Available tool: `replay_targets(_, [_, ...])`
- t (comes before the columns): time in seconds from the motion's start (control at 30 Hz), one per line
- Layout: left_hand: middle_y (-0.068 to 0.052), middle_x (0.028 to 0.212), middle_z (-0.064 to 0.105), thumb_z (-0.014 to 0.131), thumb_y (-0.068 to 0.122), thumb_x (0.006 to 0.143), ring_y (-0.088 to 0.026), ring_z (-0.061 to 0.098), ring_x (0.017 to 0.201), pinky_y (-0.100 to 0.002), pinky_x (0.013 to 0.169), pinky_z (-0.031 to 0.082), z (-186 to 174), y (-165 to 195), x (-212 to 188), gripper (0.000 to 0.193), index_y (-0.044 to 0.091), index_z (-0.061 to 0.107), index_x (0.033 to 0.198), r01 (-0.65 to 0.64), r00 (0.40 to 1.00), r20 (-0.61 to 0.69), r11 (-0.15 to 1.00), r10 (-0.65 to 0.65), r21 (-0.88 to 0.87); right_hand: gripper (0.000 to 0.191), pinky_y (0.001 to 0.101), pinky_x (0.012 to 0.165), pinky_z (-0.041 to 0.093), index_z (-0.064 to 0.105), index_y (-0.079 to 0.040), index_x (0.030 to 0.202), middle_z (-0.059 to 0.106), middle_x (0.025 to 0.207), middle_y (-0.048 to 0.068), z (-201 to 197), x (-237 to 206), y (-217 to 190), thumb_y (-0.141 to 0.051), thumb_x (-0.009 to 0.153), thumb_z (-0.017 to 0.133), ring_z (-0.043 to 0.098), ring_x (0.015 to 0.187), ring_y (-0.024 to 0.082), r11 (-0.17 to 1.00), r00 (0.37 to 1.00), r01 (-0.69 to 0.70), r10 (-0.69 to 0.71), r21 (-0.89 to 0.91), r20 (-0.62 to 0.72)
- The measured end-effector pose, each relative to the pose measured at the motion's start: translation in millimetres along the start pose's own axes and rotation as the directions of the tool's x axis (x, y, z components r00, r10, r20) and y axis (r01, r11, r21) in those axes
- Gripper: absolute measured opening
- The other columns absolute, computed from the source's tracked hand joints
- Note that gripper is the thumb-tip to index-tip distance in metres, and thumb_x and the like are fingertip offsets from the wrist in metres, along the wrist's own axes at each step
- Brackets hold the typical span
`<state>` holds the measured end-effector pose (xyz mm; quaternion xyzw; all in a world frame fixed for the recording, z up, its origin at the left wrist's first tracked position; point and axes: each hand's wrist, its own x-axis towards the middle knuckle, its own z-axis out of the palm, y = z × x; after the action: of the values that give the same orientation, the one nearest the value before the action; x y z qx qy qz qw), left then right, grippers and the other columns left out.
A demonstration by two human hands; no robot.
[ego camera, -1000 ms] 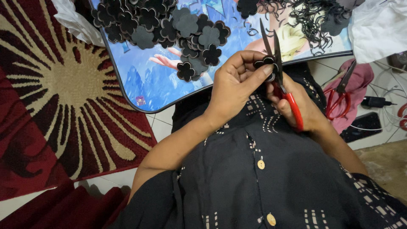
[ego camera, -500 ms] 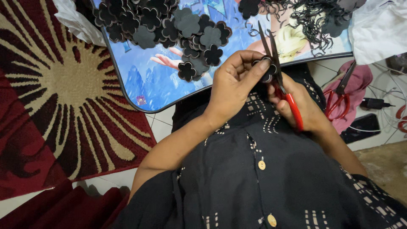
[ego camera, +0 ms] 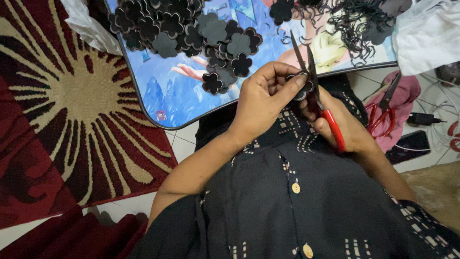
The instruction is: The person sits on the floor with a lap board holding black flower-shaped fabric cutouts. They pick up one cutout at a time and use red-handled scissors to trim notches along the petal edges, then set the trimmed piece back on the board and take the next one.
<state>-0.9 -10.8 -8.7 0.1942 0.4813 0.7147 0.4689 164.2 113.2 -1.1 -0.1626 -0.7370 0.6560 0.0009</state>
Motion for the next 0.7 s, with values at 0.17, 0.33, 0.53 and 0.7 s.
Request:
replay_targets(0.17, [-0.007, 0.095, 0.072, 0.069, 0.007, 0.102, -0.009, 0.069, 0.083, -0.024, 0.077, 0.058, -2.3, -2.8, 1.3, 0.018, -0.005, 0.064, 0.114, 0.021, 1.0, 0.017, 0.999, -0.02, -0.035, 0.103, 0.0247, 0.062, 0.041, 0.044, 0.0, 0.138, 0.052, 0.091, 0.001, -1.5, -0.6, -0.9, -0.087, 0.083, 0.049, 0.045, 0.074, 0.009, 0.999, 0.999, -0.025, 0.024, 0.038, 0.035])
replay_targets(0.33, [-0.007, 0.096, 0.073, 0.069, 0.006, 0.102, -0.009, 0.069, 0.084, -0.024, 0.078, 0.058, -4.6, -7.2, 3.0, 0.019, -0.006, 0.064, 0.115, 0.035, 0.999, 0.021, 0.998, -0.034, -0.059, 0.101, 0.0242, 0.065, 0.041, 0.044, 0.0, 0.141, 0.051, 0.09, 0.001, -1.4, -0.9, -0.8, -0.085, 0.087, 0.049, 0.045, 0.076, 0.009, 1.0, 1.0, 0.004, -0.005, 0.028, 0.027])
replay_targets(0.53, [-0.006, 0.098, 0.072, 0.07, 0.006, 0.102, -0.008, 0.068, 0.088, -0.023, 0.082, 0.057, -5.9, -8.3, 2.9, 0.02, -0.006, 0.065, 0.116, 0.017, 1.0, 0.01, 1.0, -0.016, -0.008, 0.098, 0.0236, 0.064, 0.042, 0.044, 0.0, 0.139, 0.052, 0.092, 0.001, -0.3, -0.5, 1.5, -0.083, 0.088, 0.047, 0.046, 0.075, 0.009, 1.0, 1.0, -0.013, 0.014, -0.021, 0.006])
replay_targets(0.7, [-0.005, 0.099, 0.073, 0.071, 0.008, 0.101, -0.007, 0.069, 0.089, -0.022, 0.082, 0.058, -8.8, -5.1, 3.4, 0.02, -0.004, 0.065, 0.117, 0.027, 1.0, 0.013, 1.0, -0.027, 0.016, 0.1, 0.023, 0.062, 0.041, 0.043, 0.0, 0.141, 0.051, 0.089, 0.0, 0.5, -1.1, -2.0, -0.084, 0.088, 0.044, 0.045, 0.072, 0.008, 0.999, 1.0, -0.006, 0.005, -0.044, -0.009])
